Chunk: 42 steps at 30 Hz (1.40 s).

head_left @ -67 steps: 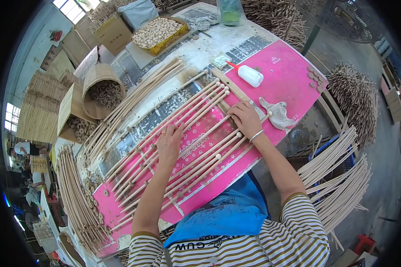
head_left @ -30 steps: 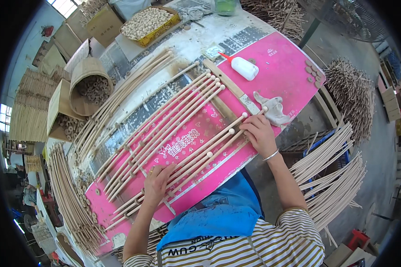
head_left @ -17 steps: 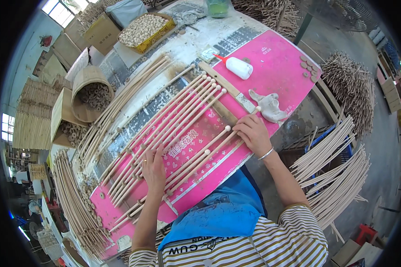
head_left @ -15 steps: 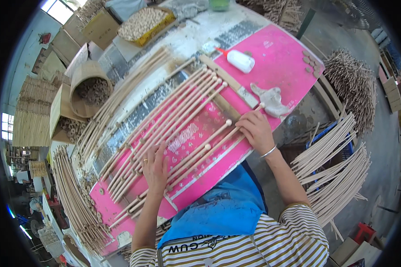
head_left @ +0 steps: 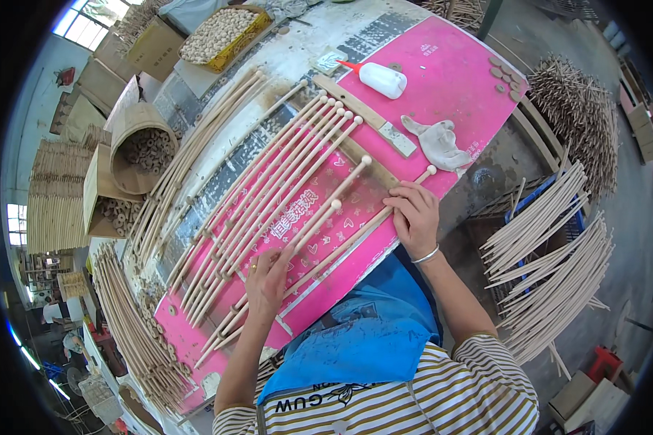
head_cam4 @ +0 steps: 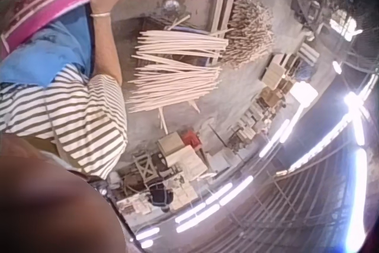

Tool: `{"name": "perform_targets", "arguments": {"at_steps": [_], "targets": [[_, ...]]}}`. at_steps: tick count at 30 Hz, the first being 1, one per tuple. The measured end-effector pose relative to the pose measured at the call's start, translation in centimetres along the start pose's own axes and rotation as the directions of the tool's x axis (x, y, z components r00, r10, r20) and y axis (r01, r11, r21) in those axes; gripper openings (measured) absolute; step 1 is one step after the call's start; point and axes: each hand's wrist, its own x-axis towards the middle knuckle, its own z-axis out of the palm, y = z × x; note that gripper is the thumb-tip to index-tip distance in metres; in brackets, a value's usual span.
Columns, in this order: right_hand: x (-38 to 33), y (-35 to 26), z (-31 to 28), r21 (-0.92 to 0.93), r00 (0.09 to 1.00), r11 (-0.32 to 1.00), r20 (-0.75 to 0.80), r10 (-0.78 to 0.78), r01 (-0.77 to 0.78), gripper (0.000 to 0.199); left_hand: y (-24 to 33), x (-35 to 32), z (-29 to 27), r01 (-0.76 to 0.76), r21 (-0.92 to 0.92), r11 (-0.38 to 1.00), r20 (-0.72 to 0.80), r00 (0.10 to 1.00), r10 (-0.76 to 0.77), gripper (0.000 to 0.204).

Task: Assemble a wooden rack by inserting wooden rods through small rings and applying glue to secure them.

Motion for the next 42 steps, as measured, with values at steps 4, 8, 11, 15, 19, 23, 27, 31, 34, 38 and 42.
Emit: {"name": "perform_targets", "arguments": {"at_steps": [4, 8, 11, 15, 19, 23, 27, 31, 34, 38, 42], "targets": [[-0.1, 0.0, -0.3, 0.000, 1.000, 1.000, -0.015, -0.003, 0.003, 0.020, 0.9, 3.8, 1.1, -0.016, 0.078, 0.997, -0.112, 0.993, 0.025, 0.045], [-0.2, -0.4, 0.0, 0.030, 1.000, 1.000, -0.007, 0.006, -0.006, 0.020, 0.1, 4.9, 2.3, 0.033, 0.144, 0.989, -0.187, 0.982, -0.005, 0.044], [-0.2, -0.1, -0.1, 0.018, 1.000, 1.000, -0.007, 0.015, -0.015, 0.020, 0.3, 5.6, 2.6, 0.027, 0.204, 0.979, -0.206, 0.978, 0.016, 0.043], [-0.3, 0.1, -0.1, 0.015, 1.000, 1.000, 0.003, 0.018, -0.018, 0.020, 0.2, 5.1, 2.6, -0.004, 0.337, 0.942, -0.170, 0.983, 0.065, 0.045], [0.0, 0.2, -0.1, 0.020, 1.000, 1.000, -0.009, 0.007, -0.007, 0.021, 0.5, 5.4, 2.5, -0.023, 0.290, 0.957, -0.145, 0.987, 0.068, 0.047], [0.0, 0.0, -0.3, 0.025, 1.000, 1.000, -0.015, 0.005, -0.005, 0.022, 1.2, 6.2, 2.8, -0.094, 0.250, 0.964, -0.118, 0.985, 0.126, 0.052], [-0.1, -0.1, -0.4, 0.032, 1.000, 0.999, -0.009, 0.010, -0.009, 0.024, 2.4, 9.0, 3.2, -0.173, 0.177, 0.969, -0.154, 0.967, 0.201, 0.050], [-0.4, -0.1, -0.7, 0.021, 1.000, 0.999, -0.001, 0.026, -0.026, 0.025, 3.3, 12.9, 4.8, -0.226, 0.199, 0.954, -0.120, 0.960, 0.252, 0.050], [-0.3, -0.3, -0.6, 0.024, 1.000, 0.999, 0.016, 0.026, -0.026, 0.027, 2.8, 14.0, 5.8, -0.217, 0.244, 0.945, -0.143, 0.956, 0.257, 0.050], [1.2, -1.2, -2.6, 0.245, 0.984, 0.953, 0.039, 0.171, -0.176, 0.032, 4.0, 13.9, 4.3, -0.179, 0.094, 0.979, -0.196, 0.961, 0.195, 0.055], [1.2, -1.2, -5.0, 0.954, 0.867, 0.015, 0.267, 0.420, -0.301, 0.016, 7.0, 10.9, 0.7, 0.062, -0.673, 0.737, 0.005, 0.997, -0.079, 0.033]]}}
